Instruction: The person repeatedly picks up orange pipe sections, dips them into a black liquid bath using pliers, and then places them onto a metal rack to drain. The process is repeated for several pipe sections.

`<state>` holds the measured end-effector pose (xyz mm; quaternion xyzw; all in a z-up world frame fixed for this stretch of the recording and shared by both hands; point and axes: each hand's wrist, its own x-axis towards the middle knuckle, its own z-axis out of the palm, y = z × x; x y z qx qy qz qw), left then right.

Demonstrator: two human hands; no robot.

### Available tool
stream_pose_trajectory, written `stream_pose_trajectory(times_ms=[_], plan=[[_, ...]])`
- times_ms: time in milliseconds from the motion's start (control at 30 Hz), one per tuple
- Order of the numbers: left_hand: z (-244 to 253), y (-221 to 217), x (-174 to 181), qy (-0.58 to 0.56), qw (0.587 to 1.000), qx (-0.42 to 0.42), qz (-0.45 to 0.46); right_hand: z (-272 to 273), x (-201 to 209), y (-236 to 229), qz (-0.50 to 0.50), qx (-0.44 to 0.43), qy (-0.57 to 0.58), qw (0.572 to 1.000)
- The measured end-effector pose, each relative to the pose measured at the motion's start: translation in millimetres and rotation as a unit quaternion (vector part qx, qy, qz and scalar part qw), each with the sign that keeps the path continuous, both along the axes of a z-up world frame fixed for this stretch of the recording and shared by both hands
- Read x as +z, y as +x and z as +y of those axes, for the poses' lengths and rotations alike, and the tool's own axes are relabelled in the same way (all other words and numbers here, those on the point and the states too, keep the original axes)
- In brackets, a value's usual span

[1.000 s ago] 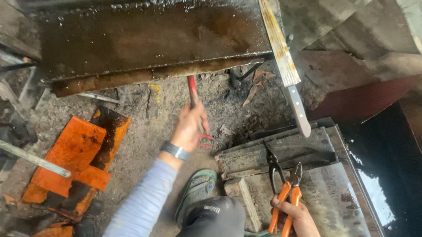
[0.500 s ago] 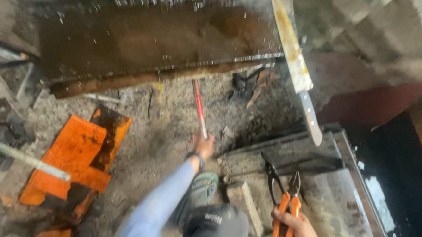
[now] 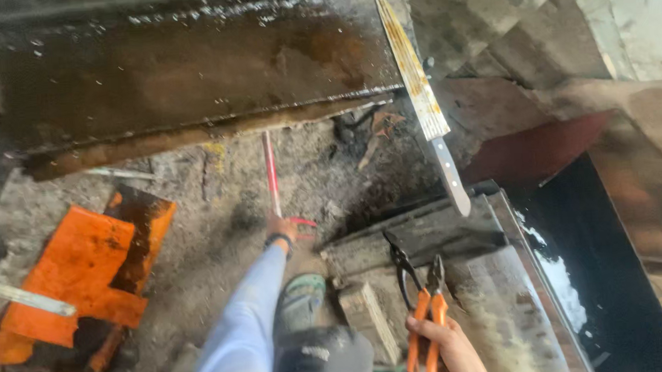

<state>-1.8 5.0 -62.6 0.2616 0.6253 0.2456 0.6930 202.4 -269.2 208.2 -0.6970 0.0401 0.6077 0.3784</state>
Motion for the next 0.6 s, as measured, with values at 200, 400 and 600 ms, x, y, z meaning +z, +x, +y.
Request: stream_pose_trajectory(times_ms=[200,400,600], plan=[[8.7,-35.4,154.9,0.116,0.991,-0.025,-0.058,8.0,4.3,5.9,-0.019,0.008,-0.009,1.000],[28.7,-38.5,208.3,0.143,0.987,0.012,-0.066,6.3,-9.7,15.5,-0.027,0.035,-0.044,0.998],[-3.9,-1.8,-1.4,-0.026,0.995,0.066,-0.075,15.0,-0.9,-5.8,-0.037,0.077,0.010,0.996]])
